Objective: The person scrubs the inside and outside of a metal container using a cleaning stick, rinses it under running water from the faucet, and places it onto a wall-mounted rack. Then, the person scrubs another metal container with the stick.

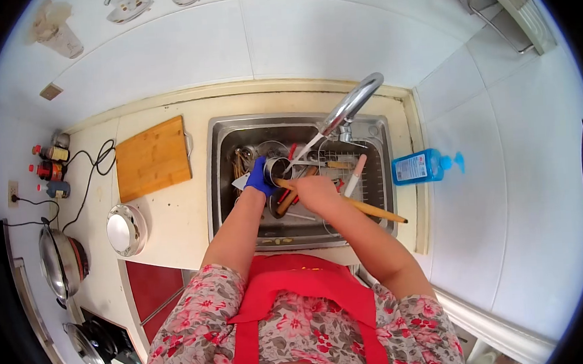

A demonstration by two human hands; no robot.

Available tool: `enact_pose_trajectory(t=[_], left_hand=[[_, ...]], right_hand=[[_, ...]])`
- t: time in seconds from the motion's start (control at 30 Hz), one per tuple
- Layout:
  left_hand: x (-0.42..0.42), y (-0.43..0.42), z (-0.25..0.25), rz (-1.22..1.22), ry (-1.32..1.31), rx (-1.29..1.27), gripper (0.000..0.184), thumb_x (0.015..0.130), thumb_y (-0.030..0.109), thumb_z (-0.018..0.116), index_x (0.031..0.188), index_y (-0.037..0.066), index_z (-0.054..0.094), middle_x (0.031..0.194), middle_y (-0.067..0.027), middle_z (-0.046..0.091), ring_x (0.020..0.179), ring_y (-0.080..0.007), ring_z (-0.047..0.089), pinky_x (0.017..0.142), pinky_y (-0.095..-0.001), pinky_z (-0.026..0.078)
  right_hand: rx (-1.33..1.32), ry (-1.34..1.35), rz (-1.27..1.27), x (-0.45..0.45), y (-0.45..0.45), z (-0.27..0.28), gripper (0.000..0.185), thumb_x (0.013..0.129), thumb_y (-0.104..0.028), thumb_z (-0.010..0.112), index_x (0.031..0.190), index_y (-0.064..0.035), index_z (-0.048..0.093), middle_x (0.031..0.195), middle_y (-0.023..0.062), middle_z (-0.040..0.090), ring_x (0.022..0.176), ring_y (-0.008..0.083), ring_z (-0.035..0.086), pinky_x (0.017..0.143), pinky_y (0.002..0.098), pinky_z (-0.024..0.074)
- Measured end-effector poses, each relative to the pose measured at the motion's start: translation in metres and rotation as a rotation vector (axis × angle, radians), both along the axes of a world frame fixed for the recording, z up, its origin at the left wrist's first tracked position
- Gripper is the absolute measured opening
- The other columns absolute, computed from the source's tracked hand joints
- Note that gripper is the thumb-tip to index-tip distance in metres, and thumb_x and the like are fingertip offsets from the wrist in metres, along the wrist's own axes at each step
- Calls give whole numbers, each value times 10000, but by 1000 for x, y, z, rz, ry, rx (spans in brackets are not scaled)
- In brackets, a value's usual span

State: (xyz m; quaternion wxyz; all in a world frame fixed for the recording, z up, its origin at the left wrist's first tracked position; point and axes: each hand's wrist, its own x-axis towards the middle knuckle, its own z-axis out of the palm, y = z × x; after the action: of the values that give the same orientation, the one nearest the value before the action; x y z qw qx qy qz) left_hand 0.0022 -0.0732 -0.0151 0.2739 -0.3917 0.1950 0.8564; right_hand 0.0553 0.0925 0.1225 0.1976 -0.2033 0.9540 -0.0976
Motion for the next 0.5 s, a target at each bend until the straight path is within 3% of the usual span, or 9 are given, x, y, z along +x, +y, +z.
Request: enact_pose_trajectory(t=[0.07, 0.13, 0.2, 0.27, 0.4, 0.43, 0.5], left_hand=[[3, -3, -1, -53, 130, 117, 420, 831, 454, 462, 1013, 95, 582, 1003, -118, 611, 920, -281, 572, 873, -427, 448], [2, -2, 6, -24, 25, 10, 413, 833, 448, 466, 1027, 103, 582, 1002, -103, 617, 915, -277, 575, 874, -429, 444], [-3, 0, 6, -25, 6, -16, 419, 832, 453, 461, 1027, 103, 582, 1016, -96, 616, 919, -274, 574, 884, -436, 435], [-5, -2, -4, -2, 12, -42, 411, 841, 431, 494, 1062, 92, 567, 1022, -121, 608, 917, -284, 576, 869, -440, 456], [0, -12, -26, 7, 57, 109, 378, 826, 379, 559, 1076, 95, 554, 1020, -110, 608, 889, -273, 581, 820, -427, 480], [-3, -11, -24, 10, 43, 40, 377, 821, 358, 575, 1090, 96, 543, 1014, -109, 608, 887, -273, 581, 822, -432, 476], [-6, -7, -15, 36, 19, -70, 394, 806, 320, 611, 1116, 95, 517, 987, -108, 607, 874, -274, 583, 825, -448, 469]], right_hand=[[-31, -140, -104, -9, 3, 18, 296, 850, -141, 422, 1069, -200, 613, 813, 104, 642, 739, 291, 631, 624, 414, 498], [-151, -10, -153, -19, 16, 19, 280, 848, -145, 426, 1049, -182, 618, 832, 116, 643, 771, 295, 634, 643, 418, 500], [-121, 7, -173, -14, 13, 7, 281, 843, -154, 438, 1053, -198, 619, 837, 119, 643, 778, 287, 633, 658, 418, 498], [88, -80, -11, -7, 5, 1, 298, 842, -154, 437, 1072, -221, 614, 824, 119, 639, 763, 279, 628, 661, 417, 494], [-216, -25, -153, -20, 19, 19, 342, 822, -107, 434, 1086, -234, 612, 860, 122, 638, 764, 280, 626, 655, 429, 491], [-170, -60, -198, -22, 21, 14, 384, 792, -120, 509, 1157, -226, 564, 883, 133, 631, 825, 316, 607, 691, 414, 484], [-141, -75, -166, -10, 9, 15, 360, 804, -141, 500, 1148, -224, 570, 890, 130, 631, 818, 315, 607, 690, 413, 482]])
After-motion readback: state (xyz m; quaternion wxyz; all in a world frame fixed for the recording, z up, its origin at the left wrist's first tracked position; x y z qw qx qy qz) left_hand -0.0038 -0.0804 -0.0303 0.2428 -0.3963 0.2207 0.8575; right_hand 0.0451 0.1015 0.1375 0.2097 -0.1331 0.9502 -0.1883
